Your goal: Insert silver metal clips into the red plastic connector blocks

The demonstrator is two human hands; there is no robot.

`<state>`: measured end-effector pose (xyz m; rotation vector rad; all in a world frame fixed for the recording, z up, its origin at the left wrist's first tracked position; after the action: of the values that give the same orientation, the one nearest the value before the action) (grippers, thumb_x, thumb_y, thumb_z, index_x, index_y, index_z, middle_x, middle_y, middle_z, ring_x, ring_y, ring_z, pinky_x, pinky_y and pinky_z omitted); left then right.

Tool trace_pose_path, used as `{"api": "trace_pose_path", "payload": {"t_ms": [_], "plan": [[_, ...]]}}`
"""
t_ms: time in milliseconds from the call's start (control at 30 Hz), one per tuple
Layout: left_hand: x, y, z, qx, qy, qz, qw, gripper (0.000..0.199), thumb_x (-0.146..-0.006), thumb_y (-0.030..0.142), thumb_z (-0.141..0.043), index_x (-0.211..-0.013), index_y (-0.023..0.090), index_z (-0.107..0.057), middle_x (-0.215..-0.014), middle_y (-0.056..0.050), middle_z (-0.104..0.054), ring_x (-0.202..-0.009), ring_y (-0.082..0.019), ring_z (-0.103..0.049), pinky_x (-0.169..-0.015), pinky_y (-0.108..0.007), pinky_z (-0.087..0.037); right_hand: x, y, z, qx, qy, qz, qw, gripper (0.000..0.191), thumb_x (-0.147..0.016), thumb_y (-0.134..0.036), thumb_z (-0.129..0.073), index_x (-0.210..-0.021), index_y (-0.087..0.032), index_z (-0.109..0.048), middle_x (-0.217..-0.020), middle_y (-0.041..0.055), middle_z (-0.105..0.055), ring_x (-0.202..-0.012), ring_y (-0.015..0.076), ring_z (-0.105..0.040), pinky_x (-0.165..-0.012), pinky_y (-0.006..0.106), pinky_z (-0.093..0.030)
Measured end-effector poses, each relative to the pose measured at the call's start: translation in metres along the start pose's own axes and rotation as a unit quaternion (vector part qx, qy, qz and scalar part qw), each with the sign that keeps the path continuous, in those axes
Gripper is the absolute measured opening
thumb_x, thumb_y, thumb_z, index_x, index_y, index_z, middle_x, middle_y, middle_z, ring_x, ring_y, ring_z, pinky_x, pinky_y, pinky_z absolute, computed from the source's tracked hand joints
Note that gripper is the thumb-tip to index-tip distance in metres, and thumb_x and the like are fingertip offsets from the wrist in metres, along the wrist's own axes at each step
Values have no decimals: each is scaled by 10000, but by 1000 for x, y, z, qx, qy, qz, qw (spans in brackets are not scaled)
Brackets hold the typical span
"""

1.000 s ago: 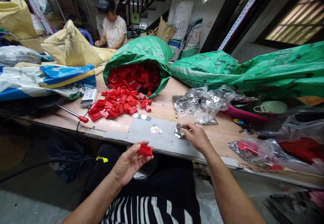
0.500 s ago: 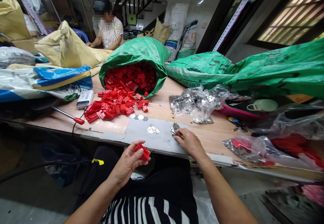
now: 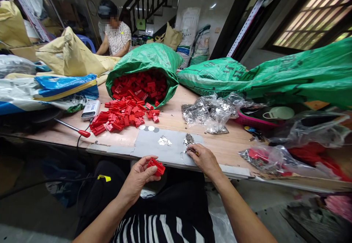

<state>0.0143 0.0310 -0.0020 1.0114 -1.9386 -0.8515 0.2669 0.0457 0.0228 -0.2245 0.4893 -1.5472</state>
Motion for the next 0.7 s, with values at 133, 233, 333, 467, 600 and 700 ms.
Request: {"api": "trace_pose_path", "payload": {"t_ms": [133, 233, 333, 467, 600, 700], "plan": [[0, 1, -2, -21, -3, -8, 1000, 465, -674, 273, -776, -1079, 142, -591, -861, -71, -712, -754, -166, -672, -654, -262, -552, 2, -4, -3, 16, 18, 7, 1000, 137, -861, -260, -508, -904, -237, -636, -915, 34, -670, -834, 194, -624, -711, 294, -452], [-1, 3, -3, -32, 2, -18, 999, 457, -664, 263, -779, -1064, 144, -592, -862, -71, -723, -755, -163, -671, -660, -261, -552, 4, -5, -3, 8, 26, 10, 1000, 142, -865, -239, -498, -929, -224, -623, -930, 47, -669, -850, 194, -626, -746, 299, -457], [-1, 4, -4, -50, 2, -28, 998, 451, -662, 261, -775, -1058, 148, -590, -869, -70, -728, -763, -166, -673, -666, -262, -550, 5, -5, -3, 8, 28, 14, 999, 136, -870, -225, -483, -894, -216, -617, -909, 50, -657, -842, 196, -619, -755, 303, -458], [-4, 5, -2, -94, 8, -68, 993, 419, -658, 276, -771, -1022, 164, -597, -880, -55, -731, -799, -171, -674, -716, -269, -546, 7, -11, 5, -37, 58, 21, 997, 126, -877, -239, -474, -883, -215, -598, -894, 44, -648, -822, 184, -608, -751, 295, -451], [-4, 15, 0, -184, 38, -162, 969, 363, -670, 290, -761, -988, 189, -618, -959, -39, -724, -870, -176, -674, -839, -289, -521, 14, -31, 11, -150, 33, 12, 988, 134, -894, -313, -488, -888, -214, -578, -791, 2, -641, -664, 137, -564, -643, 247, -433], [-1, 23, -4, -262, 58, -214, 939, 330, -704, 301, -733, -1007, 212, -637, -1011, -38, -719, -916, -197, -673, -876, -310, -507, 22, -57, 13, -206, 3, 27, 978, 147, -882, -340, -528, -867, -207, -589, -757, -8, -631, -612, 118, -523, -595, 229, -416]]}}
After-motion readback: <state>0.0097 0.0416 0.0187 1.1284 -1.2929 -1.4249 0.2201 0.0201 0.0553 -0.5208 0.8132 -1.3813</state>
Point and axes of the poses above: each hand's wrist, its own x-axis away from the middle knuckle, its own z-axis out of the back of the hand, y = z × x, the point moved 6 cm from there along -x, towards the middle knuckle
